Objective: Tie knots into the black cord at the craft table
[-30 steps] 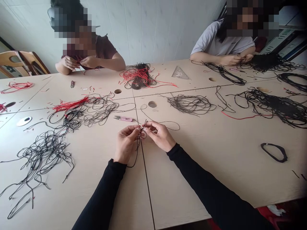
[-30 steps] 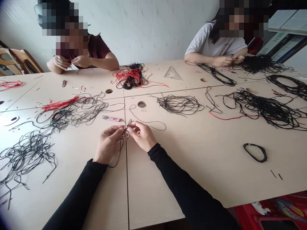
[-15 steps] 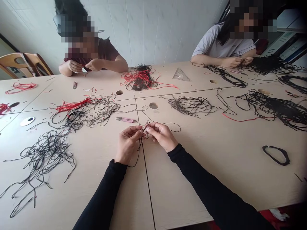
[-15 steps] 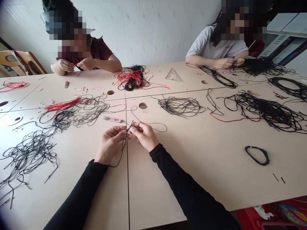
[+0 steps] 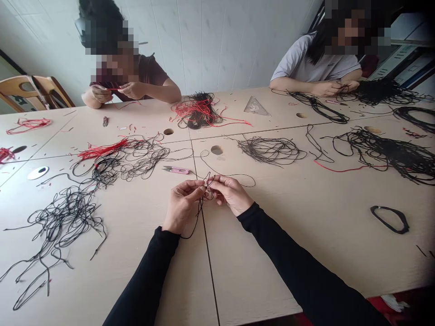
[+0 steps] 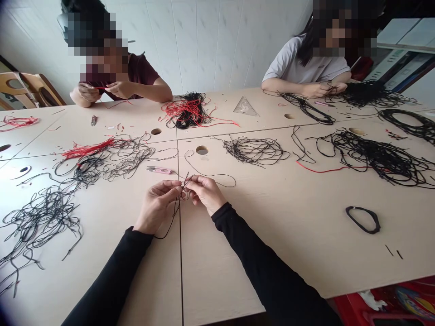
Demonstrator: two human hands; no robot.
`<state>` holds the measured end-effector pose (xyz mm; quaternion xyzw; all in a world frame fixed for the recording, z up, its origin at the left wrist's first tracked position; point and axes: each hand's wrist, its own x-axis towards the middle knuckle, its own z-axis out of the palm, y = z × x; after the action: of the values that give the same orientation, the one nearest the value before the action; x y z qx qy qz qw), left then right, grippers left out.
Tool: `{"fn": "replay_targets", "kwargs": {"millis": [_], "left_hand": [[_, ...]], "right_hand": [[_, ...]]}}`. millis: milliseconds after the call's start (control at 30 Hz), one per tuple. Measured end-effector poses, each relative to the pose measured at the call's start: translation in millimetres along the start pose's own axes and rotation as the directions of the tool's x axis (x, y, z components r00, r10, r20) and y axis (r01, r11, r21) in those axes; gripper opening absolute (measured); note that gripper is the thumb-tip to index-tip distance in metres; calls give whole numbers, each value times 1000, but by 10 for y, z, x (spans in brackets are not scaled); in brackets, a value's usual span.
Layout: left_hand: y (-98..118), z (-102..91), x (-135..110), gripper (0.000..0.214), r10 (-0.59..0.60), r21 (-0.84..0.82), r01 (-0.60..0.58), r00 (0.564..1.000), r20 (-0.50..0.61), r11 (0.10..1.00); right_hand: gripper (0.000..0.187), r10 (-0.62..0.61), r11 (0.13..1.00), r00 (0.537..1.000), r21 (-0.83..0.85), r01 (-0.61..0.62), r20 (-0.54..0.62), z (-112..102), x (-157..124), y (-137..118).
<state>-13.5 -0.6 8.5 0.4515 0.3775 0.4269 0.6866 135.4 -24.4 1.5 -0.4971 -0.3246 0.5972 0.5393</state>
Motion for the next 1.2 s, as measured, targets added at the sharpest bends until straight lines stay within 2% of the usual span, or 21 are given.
{"fn": "replay_targets", "kwargs": {"millis": [133, 267, 400, 500, 633, 867, 967, 1100, 1200], "left_hand": [[-2, 10, -6, 26, 42, 3, -42, 996, -84, 999], [-7, 3, -1, 26, 85, -3, -87, 984, -159, 996], [-32, -15, 24, 29, 112, -30, -123, 964, -241, 992], [-50, -23, 40, 30, 111, -47, -127, 959, -262, 991], [-49, -36, 50, 30, 97, -101, -128, 958, -271, 987], [-3, -81, 71, 33, 92, -113, -143, 925, -369, 983], [16, -117, 88, 31, 129, -123, -199, 895, -426, 972], [36, -182, 109, 29, 175, -108, -272, 828, -533, 956], [44, -216, 116, 29, 178, -88, -266, 822, -541, 960]], "right_hand": [[29, -18, 998, 999, -54, 20, 36, 11, -17, 1], [34, -85, 982, 993, -163, 97, 79, 20, -21, 37], [34, -171, 922, 978, -330, 203, 122, 33, -23, 88], [31, -218, 880, 968, -404, 249, 121, 37, -25, 110], [32, -215, 873, 972, -428, 234, 93, 23, -23, 110], [30, -255, 850, 963, -455, 266, 86, -1, -18, 108], [27, -268, 841, 961, -469, 271, 74, -6, -20, 99], [24, -272, 840, 961, -472, 266, 58, -6, -24, 84], [22, -255, 868, 966, -427, 253, 53, -6, -20, 85]]}}
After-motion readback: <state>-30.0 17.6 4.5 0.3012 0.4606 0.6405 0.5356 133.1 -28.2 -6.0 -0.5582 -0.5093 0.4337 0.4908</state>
